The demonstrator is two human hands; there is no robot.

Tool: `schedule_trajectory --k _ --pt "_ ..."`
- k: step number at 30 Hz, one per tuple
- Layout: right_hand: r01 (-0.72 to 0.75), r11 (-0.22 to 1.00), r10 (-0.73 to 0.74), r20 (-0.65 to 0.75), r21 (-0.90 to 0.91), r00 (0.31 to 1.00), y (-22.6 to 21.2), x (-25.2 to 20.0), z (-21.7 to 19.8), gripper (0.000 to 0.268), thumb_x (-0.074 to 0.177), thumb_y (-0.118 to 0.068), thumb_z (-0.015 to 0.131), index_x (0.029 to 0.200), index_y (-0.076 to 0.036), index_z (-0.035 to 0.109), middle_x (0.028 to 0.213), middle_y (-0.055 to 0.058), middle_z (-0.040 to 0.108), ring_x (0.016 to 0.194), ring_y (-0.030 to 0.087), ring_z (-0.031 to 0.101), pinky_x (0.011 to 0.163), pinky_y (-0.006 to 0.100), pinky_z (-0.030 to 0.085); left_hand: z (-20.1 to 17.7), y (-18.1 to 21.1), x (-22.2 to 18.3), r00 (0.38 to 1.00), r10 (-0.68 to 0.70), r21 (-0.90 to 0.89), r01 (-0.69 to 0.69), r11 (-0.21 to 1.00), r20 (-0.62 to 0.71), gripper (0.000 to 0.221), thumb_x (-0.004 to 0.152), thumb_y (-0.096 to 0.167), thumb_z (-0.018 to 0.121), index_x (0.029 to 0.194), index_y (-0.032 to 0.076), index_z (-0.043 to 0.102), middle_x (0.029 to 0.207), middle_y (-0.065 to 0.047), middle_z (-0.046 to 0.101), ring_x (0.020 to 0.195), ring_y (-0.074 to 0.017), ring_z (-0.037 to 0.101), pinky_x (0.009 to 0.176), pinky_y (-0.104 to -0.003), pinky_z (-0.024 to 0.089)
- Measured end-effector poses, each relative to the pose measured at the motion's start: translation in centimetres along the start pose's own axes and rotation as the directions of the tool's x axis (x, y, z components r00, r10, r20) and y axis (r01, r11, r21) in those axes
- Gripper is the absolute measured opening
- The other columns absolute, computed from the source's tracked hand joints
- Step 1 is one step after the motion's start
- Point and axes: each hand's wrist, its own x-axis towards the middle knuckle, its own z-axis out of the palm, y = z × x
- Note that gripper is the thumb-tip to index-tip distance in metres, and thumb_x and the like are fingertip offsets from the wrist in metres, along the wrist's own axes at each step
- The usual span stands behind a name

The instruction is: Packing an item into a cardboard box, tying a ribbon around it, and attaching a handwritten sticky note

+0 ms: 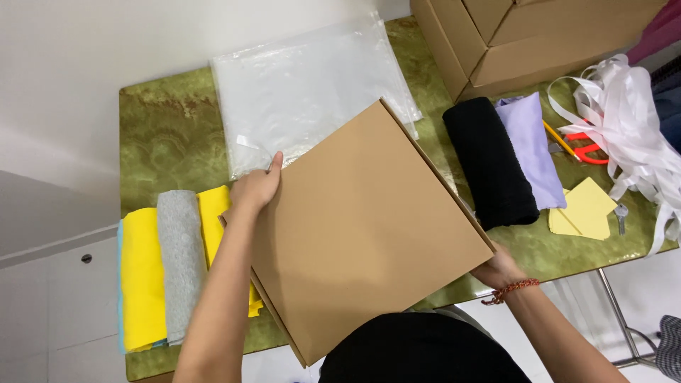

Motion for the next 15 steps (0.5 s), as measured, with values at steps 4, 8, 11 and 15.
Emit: schedule_trajectory --k 4,8,11,15 --pt "0.107 0.994 -0.107 -0.002 0.031 0.994 -2.7 -0.6 6.1 0.031 0.099 -0.036 0.069 0.118 -0.012 0.075 0.119 0.010 0.078 0.108 0.029 0.077 0.099 0.047 0.060 0.9 1.0 -0.3 0.998 0.000 0.038 0.003 0.999 -0.064 0.117 0.100 0.079 -0.009 0.149 -0.001 0.060 0.150 -0.027 0.062 0.148 -0.0435 0.050 0.121 -0.056 0.038" --pt "0.212 0.974 -0.213 0.008 0.079 0.977 -7.9 -1.9 15.5 0.037 0.094 -0.032 0.075 0.122 -0.007 0.073 0.125 0.012 0.077 0.115 0.027 0.078 0.105 0.042 0.061 0.6 1.2 -0.1 0.990 -0.053 -0.075 0.044 0.996 -0.129 0.115 0.102 0.075 -0.011 0.148 -0.004 0.059 0.149 -0.028 0.062 0.146 -0.0451 0.052 0.120 -0.057 0.038" --pt "0.236 0.971 -0.236 0.015 0.031 0.972 -12.2 -2.1 20.3 0.039 0.091 -0.027 0.075 0.122 -0.002 0.072 0.124 0.017 0.077 0.116 0.031 0.077 0.106 0.045 0.061 0.1 2.3 -1.3 0.986 -0.078 -0.177 0.052 0.983 -0.147 0.113 0.103 0.072 -0.011 0.149 -0.006 0.058 0.148 -0.029 0.062 0.145 -0.0460 0.052 0.120 -0.058 0.039" --pt "0.182 0.970 -0.172 0.073 -0.159 0.982 -18.4 1.8 24.6 0.032 0.093 -0.021 0.068 0.118 -0.002 0.072 0.117 0.017 0.074 0.109 0.034 0.076 0.104 0.052 0.060 0.8 2.2 -0.9 0.987 -0.078 -0.262 0.038 0.964 -0.141 0.114 0.102 0.076 -0.006 0.147 -0.006 0.059 0.150 -0.029 0.061 0.146 -0.0467 0.051 0.120 -0.058 0.039"
